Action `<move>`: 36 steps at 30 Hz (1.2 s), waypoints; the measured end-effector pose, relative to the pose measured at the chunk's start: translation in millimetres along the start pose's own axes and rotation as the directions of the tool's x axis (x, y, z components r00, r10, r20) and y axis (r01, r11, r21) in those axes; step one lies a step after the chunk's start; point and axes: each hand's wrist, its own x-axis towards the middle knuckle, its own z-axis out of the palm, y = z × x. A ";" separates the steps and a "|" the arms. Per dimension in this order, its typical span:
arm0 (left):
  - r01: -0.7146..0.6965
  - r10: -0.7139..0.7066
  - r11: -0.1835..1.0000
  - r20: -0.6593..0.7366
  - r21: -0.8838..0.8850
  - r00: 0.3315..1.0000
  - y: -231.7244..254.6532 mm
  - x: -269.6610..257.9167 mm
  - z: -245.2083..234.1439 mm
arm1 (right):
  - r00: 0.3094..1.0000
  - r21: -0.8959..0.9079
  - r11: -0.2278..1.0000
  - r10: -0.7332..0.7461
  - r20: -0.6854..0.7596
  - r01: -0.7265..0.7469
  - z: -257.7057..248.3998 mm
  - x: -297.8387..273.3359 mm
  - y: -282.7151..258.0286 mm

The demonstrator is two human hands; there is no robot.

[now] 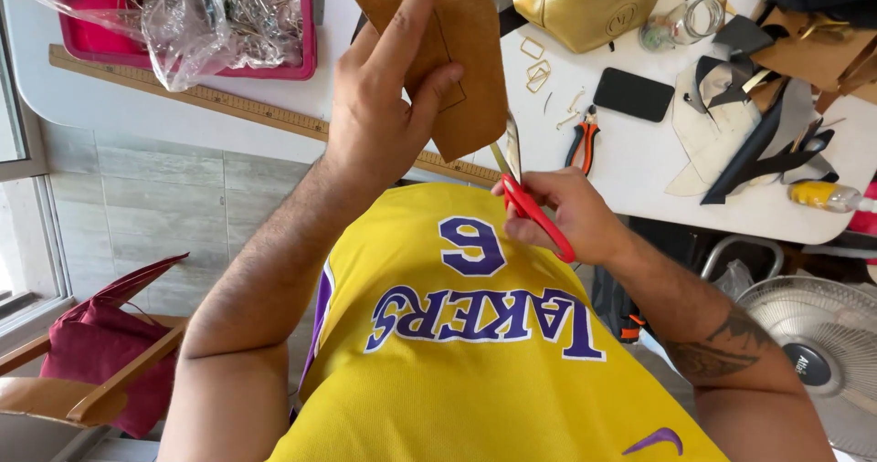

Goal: The person is sorting through metal hardware components and cutting out patterns from leather material using scissors on a workshop table.

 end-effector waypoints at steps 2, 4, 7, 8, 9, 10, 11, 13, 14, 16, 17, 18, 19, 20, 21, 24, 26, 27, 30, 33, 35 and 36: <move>0.128 -0.128 0.991 0.022 -0.040 0.992 2.7 4.2 -3.0 | 0.998 -0.006 0.999 0.042 -0.045 -0.043 0.0 8.0 -8.3; 0.150 -0.144 0.980 0.057 -0.132 0.988 3.6 4.9 -7.9 | 0.998 -0.008 0.999 0.039 -0.054 -0.040 1.4 12.1 -10.8; 0.228 -0.185 0.943 0.186 -0.242 0.965 8.7 -0.4 -11.9 | 0.997 -0.010 0.999 0.032 -0.065 -0.033 3.2 13.2 -14.9; 0.274 -0.206 0.929 0.268 -0.249 0.941 10.5 -2.0 -13.7 | 0.998 -0.014 1.000 0.013 -0.067 -0.014 2.8 14.8 -16.7; 0.280 -0.212 0.927 0.268 -0.248 0.940 8.2 -4.4 -14.0 | 0.998 -0.013 1.000 0.015 -0.060 -0.016 2.2 15.7 -17.6; 0.290 -0.221 0.923 0.267 -0.255 0.938 5.8 -7.0 -14.4 | 0.998 -0.016 1.000 -0.014 -0.061 0.013 1.7 16.6 -18.6; 0.299 -0.229 0.917 0.267 -0.263 0.936 3.7 -9.3 -14.1 | 0.997 -0.019 0.999 -0.042 -0.063 0.041 0.7 16.9 -19.4; 0.303 -0.246 0.907 0.216 -0.293 0.945 -4.6 -16.4 -11.5 | 0.998 -0.024 0.999 -0.047 -0.050 0.046 -1.3 17.9 -23.4; 0.299 -0.258 0.898 0.165 -0.322 0.952 -8.5 -20.1 -10.3 | 0.998 -0.030 0.998 -0.055 -0.041 0.054 -2.2 18.1 -25.5; 0.302 -0.264 0.896 0.157 -0.326 0.952 -10.4 -21.5 -10.4 | 0.995 -0.020 0.996 -0.092 -0.042 0.091 0.3 19.4 -28.4; 0.305 -0.269 0.893 0.150 -0.330 0.951 -11.2 -22.2 -10.6 | 0.991 -0.009 0.992 -0.128 -0.044 0.128 1.3 20.2 -30.1; 0.308 -0.273 0.892 0.150 -0.331 0.950 -14.0 -22.8 -9.4 | 0.991 -0.008 0.992 -0.126 -0.041 0.126 1.5 21.3 -30.8; 0.275 -0.244 0.900 0.132 -0.338 0.961 -16.2 -24.6 -8.4 | 0.989 -0.027 0.990 -0.138 -0.045 0.136 2.1 22.1 -31.4; 0.241 -0.215 0.907 0.113 -0.345 0.970 -18.5 -26.5 -7.4 | 0.988 -0.045 0.988 -0.149 -0.049 0.147 2.8 22.9 -32.0; 0.244 -0.218 0.906 0.112 -0.347 0.969 -18.0 -26.0 -7.4 | 0.988 -0.046 0.988 -0.147 -0.045 0.145 2.8 23.6 -32.2; 0.285 -0.265 0.895 0.105 -0.342 0.958 -14.8 -25.2 -8.5 | 0.986 -0.035 0.987 -0.156 -0.065 0.154 3.9 24.3 -34.1; 0.283 -0.260 0.893 0.113 -0.350 0.959 -12.1 -22.3 -10.6 | 0.984 -0.031 0.986 -0.163 -0.072 0.161 4.2 25.2 -37.6; 0.286 -0.264 0.892 0.110 -0.350 0.958 -12.9 -23.1 -10.7 | 0.984 -0.032 0.986 -0.163 -0.067 0.161 4.3 25.7 -38.0; 0.260 -0.239 0.907 0.104 -0.331 0.966 -14.5 -25.0 -10.2 | 0.978 -0.068 0.980 -0.192 -0.078 0.187 4.3 25.8 -39.6; 0.226 -0.211 0.925 0.083 -0.305 0.974 -14.9 -23.2 -10.4 | 0.981 -0.104 0.979 -0.181 -0.073 0.173 4.2 26.6 -40.2; 0.237 -0.220 0.919 0.087 -0.316 0.972 -13.0 -22.5 -10.4 | 0.979 -0.090 0.980 -0.184 -0.091 0.175 5.5 25.7 -38.3; 0.242 -0.225 0.917 0.089 -0.318 0.970 -11.0 -22.4 -10.8 | 0.980 -0.088 0.981 -0.179 -0.088 0.171 6.3 24.5 -36.4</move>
